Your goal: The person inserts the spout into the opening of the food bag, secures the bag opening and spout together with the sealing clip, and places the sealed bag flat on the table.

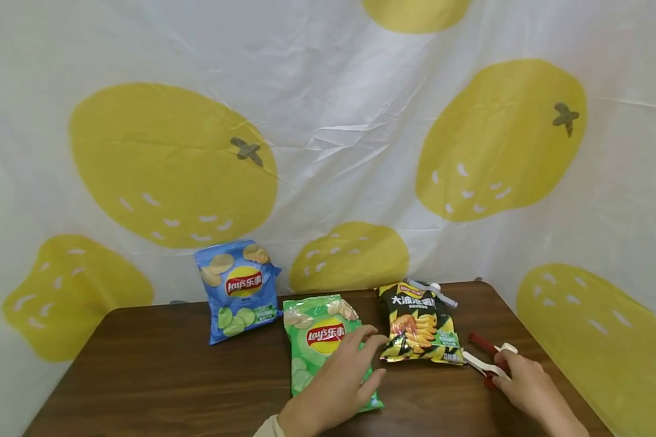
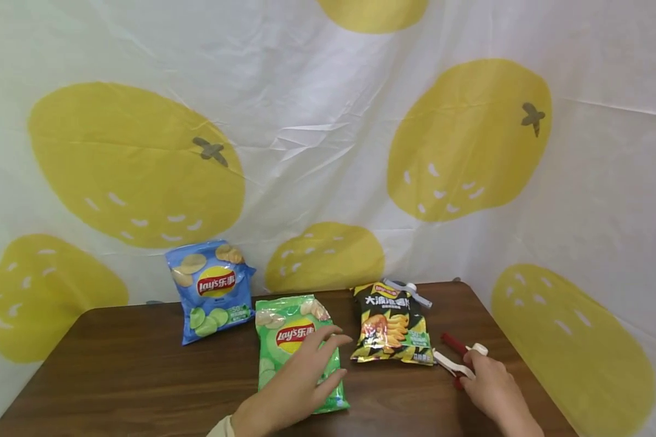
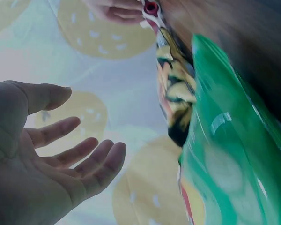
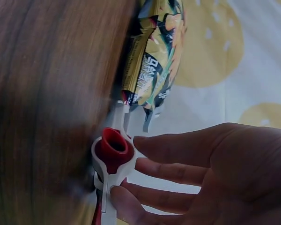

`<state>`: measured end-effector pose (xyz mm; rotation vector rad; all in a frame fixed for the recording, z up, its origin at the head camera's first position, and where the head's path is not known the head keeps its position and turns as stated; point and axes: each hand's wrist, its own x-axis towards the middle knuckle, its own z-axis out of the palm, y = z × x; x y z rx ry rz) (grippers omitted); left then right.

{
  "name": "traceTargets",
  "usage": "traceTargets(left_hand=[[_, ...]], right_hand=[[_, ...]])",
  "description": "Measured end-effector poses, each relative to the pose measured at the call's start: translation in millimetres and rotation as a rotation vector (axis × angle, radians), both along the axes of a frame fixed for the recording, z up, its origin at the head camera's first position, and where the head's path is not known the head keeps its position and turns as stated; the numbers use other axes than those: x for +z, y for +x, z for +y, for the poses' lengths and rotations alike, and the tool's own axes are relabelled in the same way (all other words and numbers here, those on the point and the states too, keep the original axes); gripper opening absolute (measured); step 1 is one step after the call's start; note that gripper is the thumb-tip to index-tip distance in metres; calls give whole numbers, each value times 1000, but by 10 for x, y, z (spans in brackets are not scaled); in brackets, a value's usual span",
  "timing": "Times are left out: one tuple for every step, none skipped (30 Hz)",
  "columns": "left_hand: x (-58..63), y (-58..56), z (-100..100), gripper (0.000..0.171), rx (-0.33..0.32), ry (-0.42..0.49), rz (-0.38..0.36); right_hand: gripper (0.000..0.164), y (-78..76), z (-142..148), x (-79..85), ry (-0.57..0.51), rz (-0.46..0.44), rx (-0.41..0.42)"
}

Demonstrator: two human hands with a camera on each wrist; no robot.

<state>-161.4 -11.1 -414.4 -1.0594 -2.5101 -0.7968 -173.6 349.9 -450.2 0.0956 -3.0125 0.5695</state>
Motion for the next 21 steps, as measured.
traceTargets(left_hand=[[-2, 2, 54, 42, -15, -7, 12], [-3, 2, 105, 40, -26, -18, 26], [-8, 1, 152, 39, -32, -32, 40], [-13, -5, 198, 38, -39, -43, 59], [-20, -9, 240, 38, -43, -56, 72], [-28, -15, 281, 37, -48, -67, 84], [-40, -20, 318, 37, -50, -78, 96], [-51, -24, 353, 37, -53, -88, 106], [-64, -27, 386, 37, -57, -95, 111], [-77, -31, 416, 36, -60, -101, 117], [-91, -33, 443, 36, -61, -107, 122], [-104, -36, 468, 36, -63, -111, 126], [-117, -37, 489, 35, -68, -115, 126], [-129, -40, 508, 35, -74, -118, 123], [-141, -43, 524, 34, -81, -122, 116], [-152, -46, 536, 34, -86, -125, 108], [-162, -47, 546, 34, -91, -130, 95], [-170, -49, 554, 33, -96, -134, 80], [-178, -52, 562, 33, -100, -139, 65], [-184, -55, 569, 33, -103, -141, 50], [-191, -59, 575, 33, -104, -144, 39]], right_hand=[[20, 1, 13, -10, 3, 5, -3], [23, 2, 27, -18, 5, 10, -4], [24, 4, 38, -25, 6, 11, -8], [25, 4, 46, -27, 5, 8, -13], [26, 5, 56, -32, 6, 1, -16], [26, 7, 64, -37, 6, -7, -18], [26, 9, 68, -41, 4, -14, -22], [26, 10, 71, -47, 1, -22, -25], [25, 15, 72, -53, -3, -26, -30], [24, 19, 68, -55, -7, -29, -36], [23, 22, 66, -60, -14, -28, -39], [22, 23, 61, -62, -22, -23, -43], [21, 26, 55, -64, -37, -23, -50], [21, 29, 51, -69, -52, -26, -57], [22, 30, 50, -74, -63, -27, -62], [22, 30, 48, -78, -73, -33, -65], [24, 30, 48, -82, -83, -40, -68], [25, 28, 51, -88, -90, -47, -71], [26, 27, 55, -92, -96, -54, -76], [28, 24, 62, -96, -100, -58, -80], [30, 23, 71, -99, -105, -57, -83]])
